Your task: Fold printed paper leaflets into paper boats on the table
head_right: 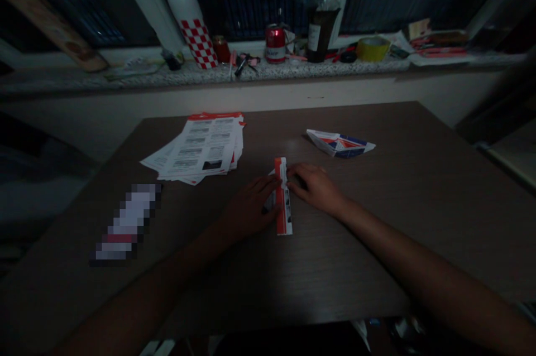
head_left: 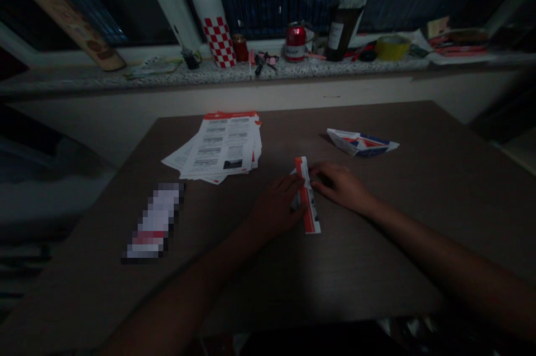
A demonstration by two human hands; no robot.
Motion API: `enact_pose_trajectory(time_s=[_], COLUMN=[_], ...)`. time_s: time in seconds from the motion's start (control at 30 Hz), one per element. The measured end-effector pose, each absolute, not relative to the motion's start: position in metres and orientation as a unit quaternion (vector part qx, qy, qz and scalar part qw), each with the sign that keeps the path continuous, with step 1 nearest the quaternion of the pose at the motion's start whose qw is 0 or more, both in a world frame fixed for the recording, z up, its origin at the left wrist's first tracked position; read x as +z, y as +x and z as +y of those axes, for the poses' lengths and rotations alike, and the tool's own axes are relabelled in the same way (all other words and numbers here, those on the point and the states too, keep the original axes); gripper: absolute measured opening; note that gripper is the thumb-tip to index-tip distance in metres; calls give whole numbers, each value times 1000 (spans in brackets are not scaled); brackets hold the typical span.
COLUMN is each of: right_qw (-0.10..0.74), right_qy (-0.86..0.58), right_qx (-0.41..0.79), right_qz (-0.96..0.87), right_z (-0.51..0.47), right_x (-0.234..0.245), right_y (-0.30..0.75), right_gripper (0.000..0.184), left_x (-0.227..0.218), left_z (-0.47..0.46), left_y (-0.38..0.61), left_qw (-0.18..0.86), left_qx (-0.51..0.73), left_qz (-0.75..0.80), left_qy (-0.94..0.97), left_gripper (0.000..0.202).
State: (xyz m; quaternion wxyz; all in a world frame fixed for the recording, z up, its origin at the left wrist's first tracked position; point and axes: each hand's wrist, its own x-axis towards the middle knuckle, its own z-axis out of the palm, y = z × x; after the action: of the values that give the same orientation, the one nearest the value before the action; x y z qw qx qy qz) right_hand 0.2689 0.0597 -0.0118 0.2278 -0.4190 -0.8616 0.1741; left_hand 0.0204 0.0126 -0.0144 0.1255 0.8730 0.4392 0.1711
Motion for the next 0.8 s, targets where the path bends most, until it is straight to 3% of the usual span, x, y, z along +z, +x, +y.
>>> enact_pose_trajectory(time_s=[0.17,0.8], right_qw=[225,247], right_qy=[-413,-424], right_qx=[165,163], right_qz=[-867,-856], right_z=[73,71], right_x=[-8,-17], right_y=[263,262], right_gripper=[6,4], left_x=[-18,-17], left_z=[13,12], left_y=[21,23], left_qw=[125,140], left_qx=[173,173], left_qz=[442,446], left_qy=[871,867], left_gripper=[60,60])
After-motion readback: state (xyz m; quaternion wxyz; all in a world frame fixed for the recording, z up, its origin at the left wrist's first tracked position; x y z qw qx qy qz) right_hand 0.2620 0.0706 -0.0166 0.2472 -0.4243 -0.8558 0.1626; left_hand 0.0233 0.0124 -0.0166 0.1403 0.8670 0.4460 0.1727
